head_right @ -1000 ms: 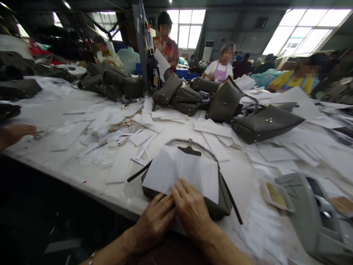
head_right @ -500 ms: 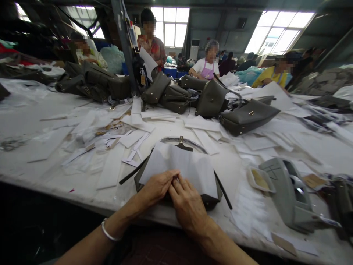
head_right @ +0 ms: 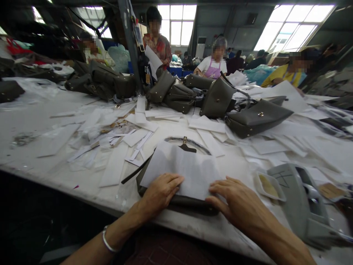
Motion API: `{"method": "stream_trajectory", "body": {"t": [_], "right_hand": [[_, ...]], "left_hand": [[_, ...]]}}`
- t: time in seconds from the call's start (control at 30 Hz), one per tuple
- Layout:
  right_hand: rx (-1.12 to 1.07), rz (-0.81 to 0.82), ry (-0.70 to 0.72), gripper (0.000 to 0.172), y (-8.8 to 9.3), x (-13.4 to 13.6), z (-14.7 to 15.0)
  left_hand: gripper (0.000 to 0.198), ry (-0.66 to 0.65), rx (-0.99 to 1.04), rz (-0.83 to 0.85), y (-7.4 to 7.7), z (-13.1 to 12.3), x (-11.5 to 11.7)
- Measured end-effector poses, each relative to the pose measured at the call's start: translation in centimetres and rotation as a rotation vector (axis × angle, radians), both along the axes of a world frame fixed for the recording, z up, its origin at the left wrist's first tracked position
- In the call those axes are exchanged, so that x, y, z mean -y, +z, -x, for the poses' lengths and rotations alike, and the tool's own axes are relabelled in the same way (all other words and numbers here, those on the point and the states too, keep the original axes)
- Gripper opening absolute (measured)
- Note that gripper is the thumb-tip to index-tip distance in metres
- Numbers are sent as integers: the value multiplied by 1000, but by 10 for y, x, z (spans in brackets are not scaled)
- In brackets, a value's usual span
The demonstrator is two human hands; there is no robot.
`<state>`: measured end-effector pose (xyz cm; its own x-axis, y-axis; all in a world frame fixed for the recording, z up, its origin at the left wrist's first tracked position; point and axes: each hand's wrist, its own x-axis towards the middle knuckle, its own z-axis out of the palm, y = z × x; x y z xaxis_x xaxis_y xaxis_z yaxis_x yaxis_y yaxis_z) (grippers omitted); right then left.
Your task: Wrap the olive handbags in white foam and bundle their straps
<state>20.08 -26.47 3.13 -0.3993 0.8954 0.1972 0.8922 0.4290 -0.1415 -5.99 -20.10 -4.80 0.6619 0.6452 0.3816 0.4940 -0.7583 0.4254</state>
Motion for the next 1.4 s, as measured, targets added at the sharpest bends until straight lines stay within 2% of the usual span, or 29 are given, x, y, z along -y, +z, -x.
{"method": "stream_trajectory", "body": {"t": [0.1,0.17,0.27,0.33,0.43,0.57,0.63,0.7,0.8,0.87,0.93,1.03,1.1,1.17,1.23,1.27,1.33,1.4], "right_hand": [[-83,-10,-48,20,19,-20,30],[-180,-32,-54,21,21,-36,53],[-272,36,-17,26,7,-54,80],[-250,119,-1,26,-9,-57,87],[-226,197,5,24,-28,-51,82],[-322,158,-25,20,-42,-42,71],[-345,120,-25,17,-47,-40,71],[-334,66,-6,15,-52,-39,72],[-281,-33,34,18,-60,-35,75],[-231,-81,31,22,-66,-32,76],[-182,-95,-13,24,-69,-30,75],[-120,49,-78,19,-56,-36,72],[-72,253,-58,19,-31,-48,72],[-7,381,-42,23,0,-62,75],[56,349,-77,25,24,-76,83],[81,309,-108,25,30,-81,88],[113,247,-153,24,25,-88,96],[106,183,-160,26,1,-89,97]], "left_hand": [[30,45,5,-54,-1,1,3],[27,75,43,-92,-3,1,5],[19,91,97,-177,-6,3,8],[16,80,118,-230,-7,4,9],[19,30,145,-241,-8,6,10],[17,36,141,-135,-1,9,10],[16,64,35,-38,11,10,8],[17,48,-175,53,27,9,5],[19,-40,-423,56,45,1,-5],[15,-58,-473,47,46,-10,-14],[12,-10,-494,85,39,-21,-22],[18,85,-508,120,26,-29,-26],[19,110,-502,105,19,-28,-23],[18,125,-481,82,15,-26,-19],[18,135,-446,55,13,-24,-17],[18,133,-428,43,13,-23,-17],[16,123,-403,29,11,-23,-18],[13,131,-368,-15,9,-23,-20]]}}
